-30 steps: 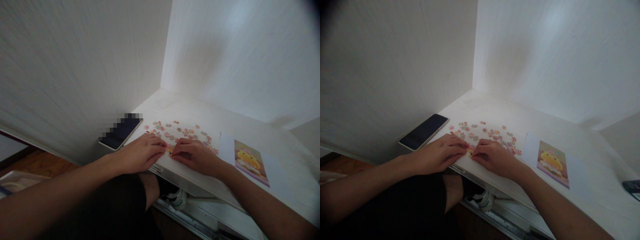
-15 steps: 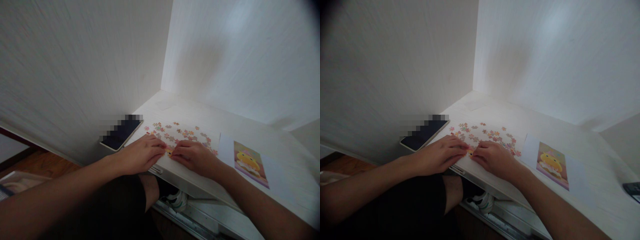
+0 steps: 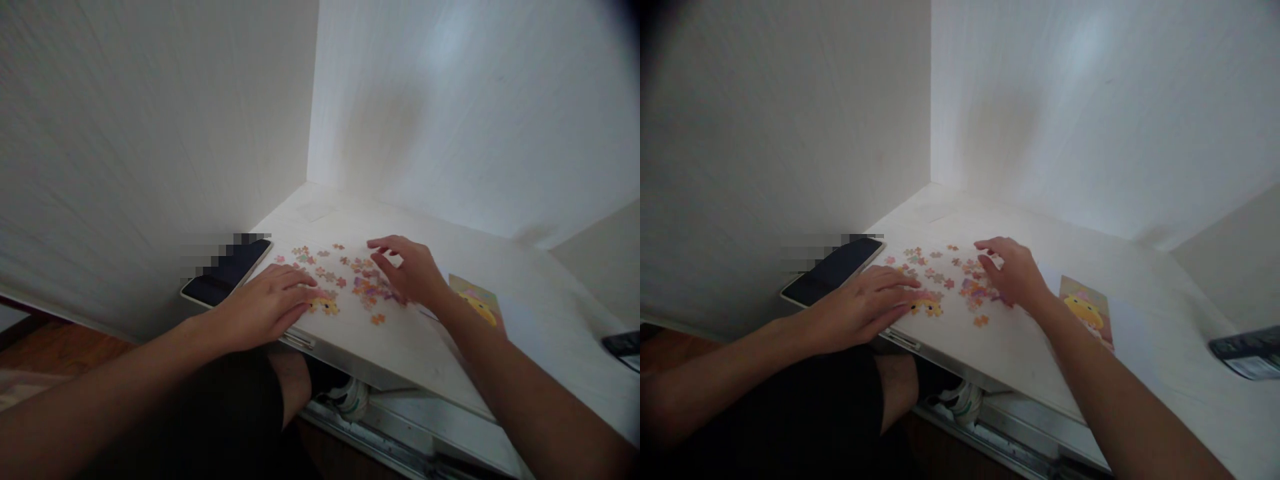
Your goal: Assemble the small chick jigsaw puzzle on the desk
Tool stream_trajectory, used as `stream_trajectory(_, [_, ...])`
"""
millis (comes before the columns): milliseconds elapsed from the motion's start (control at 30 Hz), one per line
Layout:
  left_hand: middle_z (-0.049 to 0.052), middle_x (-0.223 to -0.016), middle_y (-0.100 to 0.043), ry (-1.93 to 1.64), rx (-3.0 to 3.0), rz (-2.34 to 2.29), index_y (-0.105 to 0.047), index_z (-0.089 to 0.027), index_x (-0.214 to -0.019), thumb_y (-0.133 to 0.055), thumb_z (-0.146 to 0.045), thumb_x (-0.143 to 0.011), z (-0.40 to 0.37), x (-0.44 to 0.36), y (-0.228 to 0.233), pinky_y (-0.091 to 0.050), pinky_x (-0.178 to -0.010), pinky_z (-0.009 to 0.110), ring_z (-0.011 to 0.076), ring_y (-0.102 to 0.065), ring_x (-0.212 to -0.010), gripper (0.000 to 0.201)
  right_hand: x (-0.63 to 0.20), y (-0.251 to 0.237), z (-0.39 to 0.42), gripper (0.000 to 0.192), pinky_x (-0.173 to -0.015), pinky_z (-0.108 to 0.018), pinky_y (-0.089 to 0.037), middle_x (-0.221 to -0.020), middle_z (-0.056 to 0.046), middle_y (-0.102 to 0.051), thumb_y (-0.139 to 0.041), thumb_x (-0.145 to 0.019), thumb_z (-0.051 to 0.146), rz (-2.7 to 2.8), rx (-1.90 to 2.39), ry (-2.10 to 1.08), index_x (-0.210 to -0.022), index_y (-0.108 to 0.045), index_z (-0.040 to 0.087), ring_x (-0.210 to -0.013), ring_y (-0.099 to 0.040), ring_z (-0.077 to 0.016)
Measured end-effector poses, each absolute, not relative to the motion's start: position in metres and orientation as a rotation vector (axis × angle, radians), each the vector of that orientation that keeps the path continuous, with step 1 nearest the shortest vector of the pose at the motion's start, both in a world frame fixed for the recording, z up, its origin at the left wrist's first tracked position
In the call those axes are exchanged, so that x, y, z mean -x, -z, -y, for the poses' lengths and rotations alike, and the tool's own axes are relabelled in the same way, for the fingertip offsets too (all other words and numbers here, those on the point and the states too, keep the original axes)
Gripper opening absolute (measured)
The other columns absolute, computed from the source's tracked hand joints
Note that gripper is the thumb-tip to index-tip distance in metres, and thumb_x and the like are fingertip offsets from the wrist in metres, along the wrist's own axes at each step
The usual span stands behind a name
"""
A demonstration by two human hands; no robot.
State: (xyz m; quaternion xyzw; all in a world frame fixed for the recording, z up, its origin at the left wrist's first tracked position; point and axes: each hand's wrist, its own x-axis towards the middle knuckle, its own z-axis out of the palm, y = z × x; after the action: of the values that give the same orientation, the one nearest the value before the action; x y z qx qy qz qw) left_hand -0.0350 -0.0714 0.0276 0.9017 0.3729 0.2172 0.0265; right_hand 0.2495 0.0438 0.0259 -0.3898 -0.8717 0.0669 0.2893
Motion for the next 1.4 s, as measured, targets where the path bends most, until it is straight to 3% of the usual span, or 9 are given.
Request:
stream_trajectory(100, [0.012, -0.122, -0.064, -0.721, -2.801, -1.190, -0.065, -0.018, -0.118, -0.050, -0.023, -0.097, 0.069, 0.042, -0.032, -0.046, -0.100, 0.042, 0.0241, -0.059, -0.114, 0.026, -0.261, -0.021, -0.064, 0.034, -0.094, -0.045, -0.050, -0.113, -0.011, -0.072, -0.057, -0.090, 0.027, 2.454, 1.182, -0.193, -0.121, -0.068, 0.020, -0.101, -0.066, -0.0265])
stream_trajectory(200, [0.012, -0.122, -0.064, -0.757, -2.803, -1.211, -0.064, -0.018, -0.119, -0.050, -0.022, -0.097, 0.068, 0.046, -0.036, -0.047, -0.098, 0.041, 0.0234, -0.059, -0.113, 0.026, -0.261, -0.016, -0.070, 0.030, -0.096, -0.043, -0.049, -0.116, -0.010, -0.072, -0.054, -0.090, 0.024, 2.561, 1.170, -0.243, -0.114, -0.071, 0.020, -0.105, -0.065, -0.0263])
stream_trajectory(467, [0.011, -0.121, -0.064, -0.800, -2.770, -1.202, -0.064, -0.019, -0.118, -0.051, -0.021, -0.097, 0.076, 0.042, -0.036, -0.047, -0.099, 0.041, 0.0226, -0.059, -0.112, 0.025, -0.259, -0.011, -0.070, 0.028, -0.071, -0.031, -0.052, -0.092, -0.008, -0.072, -0.061, -0.082, 0.020, 2.367, 1.198, -0.477, -0.107, -0.073, 0.017, -0.075, -0.063, -0.0168])
stream_trajectory(700, [0.011, -0.118, -0.065, -0.846, -2.740, -1.175, -0.065, -0.017, -0.116, -0.052, -0.021, -0.096, 0.072, 0.040, -0.029, -0.049, -0.096, 0.038, 0.0211, -0.059, -0.110, 0.024, -0.245, -0.019, -0.051, 0.033, -0.055, -0.028, -0.046, -0.079, -0.005, -0.071, -0.070, -0.079, 0.037, 2.014, 1.144, -1.158, -0.104, -0.072, 0.017, -0.064, -0.061, -0.0147])
stream_trajectory(867, [0.009, -0.110, -0.067, -1.003, -2.696, -1.218, -0.066, -0.016, -0.110, -0.058, -0.025, -0.095, 0.074, 0.031, -0.029, -0.051, -0.092, 0.034, 0.0190, -0.062, -0.103, 0.019, -0.220, -0.030, -0.017, 0.021, -0.060, -0.026, -0.047, -0.081, -0.002, -0.071, -0.077, -0.073, 0.034, 1.866, 0.972, -1.454, -0.088, -0.073, 0.018, -0.066, -0.060, -0.0111])
stream_trajectory(967, [0.007, -0.107, -0.068, -1.068, -2.680, -1.222, -0.066, -0.017, -0.110, -0.061, -0.026, -0.093, 0.076, 0.022, -0.026, -0.052, -0.092, 0.033, 0.0179, -0.063, -0.100, 0.020, -0.208, -0.033, -0.001, 0.018, -0.061, -0.025, -0.048, -0.069, 0.001, -0.066, -0.076, -0.075, 0.031, 1.838, 0.890, -1.552, -0.085, -0.071, 0.018, -0.062, -0.058, -0.0095])
stream_trajectory(1100, [0.006, -0.104, -0.069, -1.111, -2.686, -1.126, -0.066, -0.017, -0.111, -0.062, -0.021, -0.092, 0.076, 0.011, -0.020, -0.054, -0.083, 0.027, 0.0155, -0.064, -0.094, 0.019, -0.201, -0.033, 0.011, 0.017, -0.067, -0.028, -0.053, -0.068, 0.001, -0.067, -0.075, -0.077, 0.031, 1.780, 0.838, -1.709, -0.084, -0.066, 0.018, -0.064, -0.063, -0.0110])
stream_trajectory(1400, [0.008, -0.104, -0.070, -1.105, -2.709, -1.093, -0.068, -0.014, -0.108, -0.059, -0.017, -0.094, 0.072, 0.009, -0.013, -0.054, -0.080, 0.028, 0.0164, -0.064, -0.093, 0.017, -0.204, -0.022, 0.007, 0.017, -0.066, -0.029, -0.054, -0.070, 0.001, -0.067, -0.072, -0.080, 0.032, 1.829, 0.857, -1.741, -0.085, -0.064, 0.018, -0.064, -0.064, -0.0114])
